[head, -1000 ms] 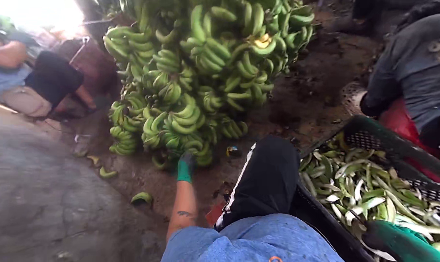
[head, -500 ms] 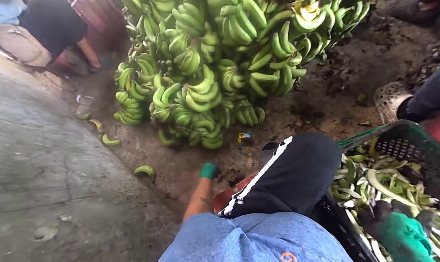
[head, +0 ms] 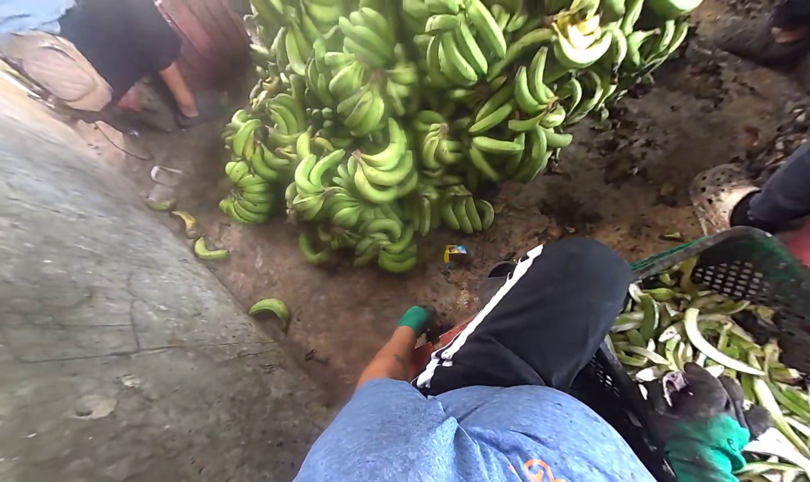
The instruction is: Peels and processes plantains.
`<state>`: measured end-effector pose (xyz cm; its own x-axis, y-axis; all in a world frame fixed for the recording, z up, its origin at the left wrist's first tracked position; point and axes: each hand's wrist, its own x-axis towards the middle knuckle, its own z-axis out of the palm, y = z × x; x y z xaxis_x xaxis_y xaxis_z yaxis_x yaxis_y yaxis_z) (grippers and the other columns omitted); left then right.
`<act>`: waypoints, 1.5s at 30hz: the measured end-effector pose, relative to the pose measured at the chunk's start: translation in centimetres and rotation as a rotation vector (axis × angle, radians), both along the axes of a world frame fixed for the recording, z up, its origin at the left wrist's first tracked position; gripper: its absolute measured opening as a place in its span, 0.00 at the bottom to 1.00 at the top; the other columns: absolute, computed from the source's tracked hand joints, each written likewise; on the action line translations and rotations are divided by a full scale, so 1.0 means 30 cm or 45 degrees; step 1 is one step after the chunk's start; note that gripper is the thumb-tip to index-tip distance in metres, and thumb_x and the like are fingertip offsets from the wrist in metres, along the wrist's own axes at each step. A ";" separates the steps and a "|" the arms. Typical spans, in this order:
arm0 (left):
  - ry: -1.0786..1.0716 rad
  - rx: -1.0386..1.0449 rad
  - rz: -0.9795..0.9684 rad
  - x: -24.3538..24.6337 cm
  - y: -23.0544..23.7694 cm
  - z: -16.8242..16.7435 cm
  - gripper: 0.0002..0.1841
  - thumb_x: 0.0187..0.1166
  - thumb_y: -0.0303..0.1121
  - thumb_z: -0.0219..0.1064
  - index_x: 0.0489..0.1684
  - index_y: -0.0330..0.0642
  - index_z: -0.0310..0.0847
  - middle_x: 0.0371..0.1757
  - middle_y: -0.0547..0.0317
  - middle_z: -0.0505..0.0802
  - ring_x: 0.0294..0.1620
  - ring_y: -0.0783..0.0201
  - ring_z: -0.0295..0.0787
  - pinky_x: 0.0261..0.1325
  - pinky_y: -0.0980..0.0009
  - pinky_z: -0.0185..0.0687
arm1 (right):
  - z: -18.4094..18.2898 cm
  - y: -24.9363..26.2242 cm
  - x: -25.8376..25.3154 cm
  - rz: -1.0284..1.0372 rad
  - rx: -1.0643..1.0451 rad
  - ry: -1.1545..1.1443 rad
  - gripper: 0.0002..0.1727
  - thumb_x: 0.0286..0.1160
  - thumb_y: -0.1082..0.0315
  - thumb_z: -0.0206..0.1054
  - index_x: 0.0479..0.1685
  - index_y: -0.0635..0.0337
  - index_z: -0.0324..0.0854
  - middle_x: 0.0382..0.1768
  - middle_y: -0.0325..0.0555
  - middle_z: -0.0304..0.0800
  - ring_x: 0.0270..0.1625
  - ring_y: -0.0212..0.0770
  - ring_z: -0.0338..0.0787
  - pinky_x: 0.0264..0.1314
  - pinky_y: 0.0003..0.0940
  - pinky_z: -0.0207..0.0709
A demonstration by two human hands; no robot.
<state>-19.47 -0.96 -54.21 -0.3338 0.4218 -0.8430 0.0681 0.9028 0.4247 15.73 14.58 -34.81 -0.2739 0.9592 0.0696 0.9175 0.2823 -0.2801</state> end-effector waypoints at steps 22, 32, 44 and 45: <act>0.534 0.554 0.568 -0.492 0.488 0.284 0.30 0.92 0.52 0.50 0.58 0.30 0.85 0.53 0.34 0.92 0.56 0.38 0.89 0.64 0.37 0.79 | -0.058 -0.001 0.002 -0.016 0.328 0.106 0.19 0.62 0.71 0.68 0.49 0.80 0.85 0.66 0.78 0.85 0.77 0.89 0.72 0.79 0.86 0.49; 1.109 0.306 0.436 -0.788 0.605 0.498 0.28 0.89 0.52 0.51 0.77 0.41 0.77 0.75 0.37 0.83 0.79 0.39 0.77 0.77 0.35 0.70 | -0.059 0.008 0.014 0.016 0.290 0.115 0.17 0.62 0.71 0.67 0.45 0.79 0.84 0.63 0.76 0.87 0.76 0.89 0.73 0.78 0.85 0.49; 0.929 0.561 -0.377 -0.572 1.010 0.423 0.30 0.86 0.46 0.58 0.88 0.50 0.67 0.86 0.47 0.75 0.83 0.41 0.73 0.79 0.36 0.70 | -0.074 0.026 0.003 0.023 0.310 0.097 0.18 0.63 0.68 0.67 0.44 0.78 0.84 0.65 0.76 0.87 0.76 0.91 0.72 0.77 0.86 0.50; 0.938 0.520 -0.411 -0.540 1.062 0.413 0.33 0.85 0.48 0.60 0.91 0.52 0.63 0.90 0.48 0.69 0.87 0.41 0.67 0.80 0.36 0.67 | -0.078 0.028 0.007 0.020 0.327 0.094 0.17 0.63 0.67 0.68 0.43 0.77 0.84 0.63 0.75 0.88 0.75 0.90 0.73 0.77 0.86 0.50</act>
